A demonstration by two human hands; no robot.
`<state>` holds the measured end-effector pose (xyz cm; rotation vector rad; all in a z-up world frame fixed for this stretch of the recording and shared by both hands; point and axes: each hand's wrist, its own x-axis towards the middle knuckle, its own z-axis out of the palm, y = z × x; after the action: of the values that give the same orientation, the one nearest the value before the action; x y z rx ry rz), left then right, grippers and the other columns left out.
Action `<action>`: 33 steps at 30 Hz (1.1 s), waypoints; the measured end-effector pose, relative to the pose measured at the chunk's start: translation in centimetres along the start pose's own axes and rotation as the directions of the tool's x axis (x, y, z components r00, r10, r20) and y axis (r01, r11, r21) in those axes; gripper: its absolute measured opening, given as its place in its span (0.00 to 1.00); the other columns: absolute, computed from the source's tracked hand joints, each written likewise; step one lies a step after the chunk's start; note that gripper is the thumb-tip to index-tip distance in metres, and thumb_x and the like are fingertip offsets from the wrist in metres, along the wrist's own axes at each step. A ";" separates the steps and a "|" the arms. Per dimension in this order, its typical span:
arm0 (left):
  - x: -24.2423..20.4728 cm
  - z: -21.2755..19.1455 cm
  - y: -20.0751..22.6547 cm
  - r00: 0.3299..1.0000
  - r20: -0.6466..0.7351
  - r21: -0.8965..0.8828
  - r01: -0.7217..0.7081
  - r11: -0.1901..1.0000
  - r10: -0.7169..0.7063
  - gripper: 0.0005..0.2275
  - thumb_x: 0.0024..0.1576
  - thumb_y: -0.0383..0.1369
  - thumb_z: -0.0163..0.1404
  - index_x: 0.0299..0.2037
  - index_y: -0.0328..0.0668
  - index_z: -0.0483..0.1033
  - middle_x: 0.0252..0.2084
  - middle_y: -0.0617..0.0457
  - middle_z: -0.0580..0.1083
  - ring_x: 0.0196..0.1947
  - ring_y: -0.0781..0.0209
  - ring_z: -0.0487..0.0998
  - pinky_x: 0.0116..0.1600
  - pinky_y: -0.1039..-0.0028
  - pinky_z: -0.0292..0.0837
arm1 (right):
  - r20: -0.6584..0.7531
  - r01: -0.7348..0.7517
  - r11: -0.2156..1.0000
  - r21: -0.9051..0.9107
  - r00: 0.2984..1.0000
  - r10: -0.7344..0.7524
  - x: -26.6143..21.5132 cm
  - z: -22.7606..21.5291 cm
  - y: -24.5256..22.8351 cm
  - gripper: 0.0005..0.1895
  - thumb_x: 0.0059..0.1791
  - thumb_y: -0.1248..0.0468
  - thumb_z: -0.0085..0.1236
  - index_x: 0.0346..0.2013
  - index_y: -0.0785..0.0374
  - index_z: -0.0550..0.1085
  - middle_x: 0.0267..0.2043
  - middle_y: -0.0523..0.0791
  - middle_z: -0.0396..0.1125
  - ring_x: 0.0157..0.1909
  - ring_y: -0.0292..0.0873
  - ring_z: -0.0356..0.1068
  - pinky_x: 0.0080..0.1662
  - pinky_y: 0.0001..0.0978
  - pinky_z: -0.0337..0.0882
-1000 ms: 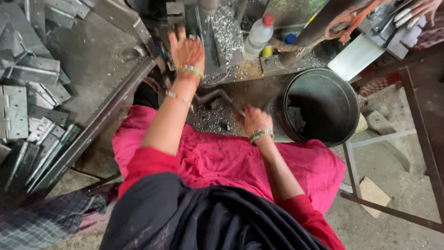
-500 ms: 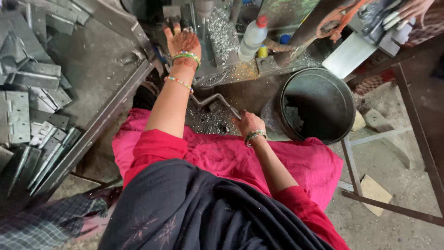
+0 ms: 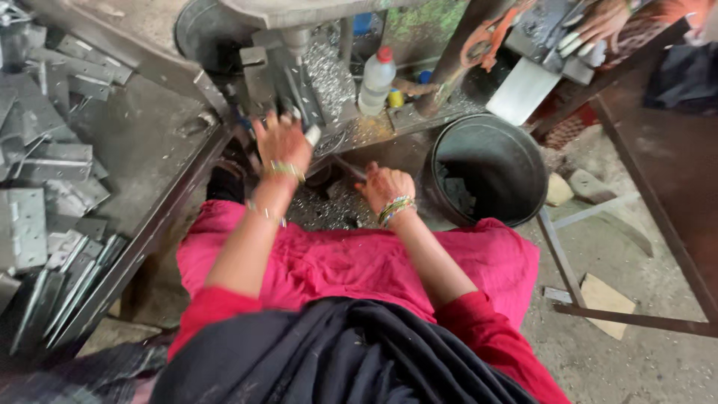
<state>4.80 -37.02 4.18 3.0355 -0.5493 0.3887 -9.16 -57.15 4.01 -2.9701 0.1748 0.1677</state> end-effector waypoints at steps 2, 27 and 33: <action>-6.3 -0.9 1.3 0.986 -0.157 -0.025 0.046 0.999 -0.050 0.17 0.60 0.45 0.52 0.55 0.47 0.80 0.58 0.48 0.75 0.62 0.41 0.66 0.63 0.42 0.52 | 0.028 0.006 1.000 0.019 1.000 -0.006 -0.3 -0.4 -0.5 0.25 0.50 0.41 0.56 0.46 0.59 0.73 0.37 0.52 0.75 0.42 0.56 0.76 0.42 0.49 0.75; -0.8 0.8 2.4 0.996 0.027 0.005 0.086 0.996 -0.086 0.13 0.63 0.36 0.46 0.43 0.43 0.85 0.55 0.47 0.78 0.69 0.44 0.64 0.70 0.41 0.45 | 0.028 0.066 0.992 -0.107 0.998 -0.063 1.4 -0.2 -0.1 0.23 0.51 0.42 0.56 0.42 0.59 0.76 0.37 0.52 0.76 0.41 0.54 0.77 0.40 0.47 0.75; 3.0 1.0 2.3 0.988 0.031 -0.023 0.153 0.988 -0.153 0.16 0.62 0.42 0.46 0.45 0.42 0.83 0.57 0.46 0.76 0.68 0.43 0.63 0.69 0.38 0.41 | 0.254 -0.235 0.972 -0.013 0.939 0.231 -0.1 4.1 0.5 0.33 0.50 0.34 0.56 0.43 0.63 0.76 0.40 0.54 0.75 0.41 0.51 0.78 0.41 0.46 0.77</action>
<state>6.93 -40.30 3.91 3.0369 -0.3163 0.3288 -9.74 -56.92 -0.03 -2.8659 0.4916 0.5691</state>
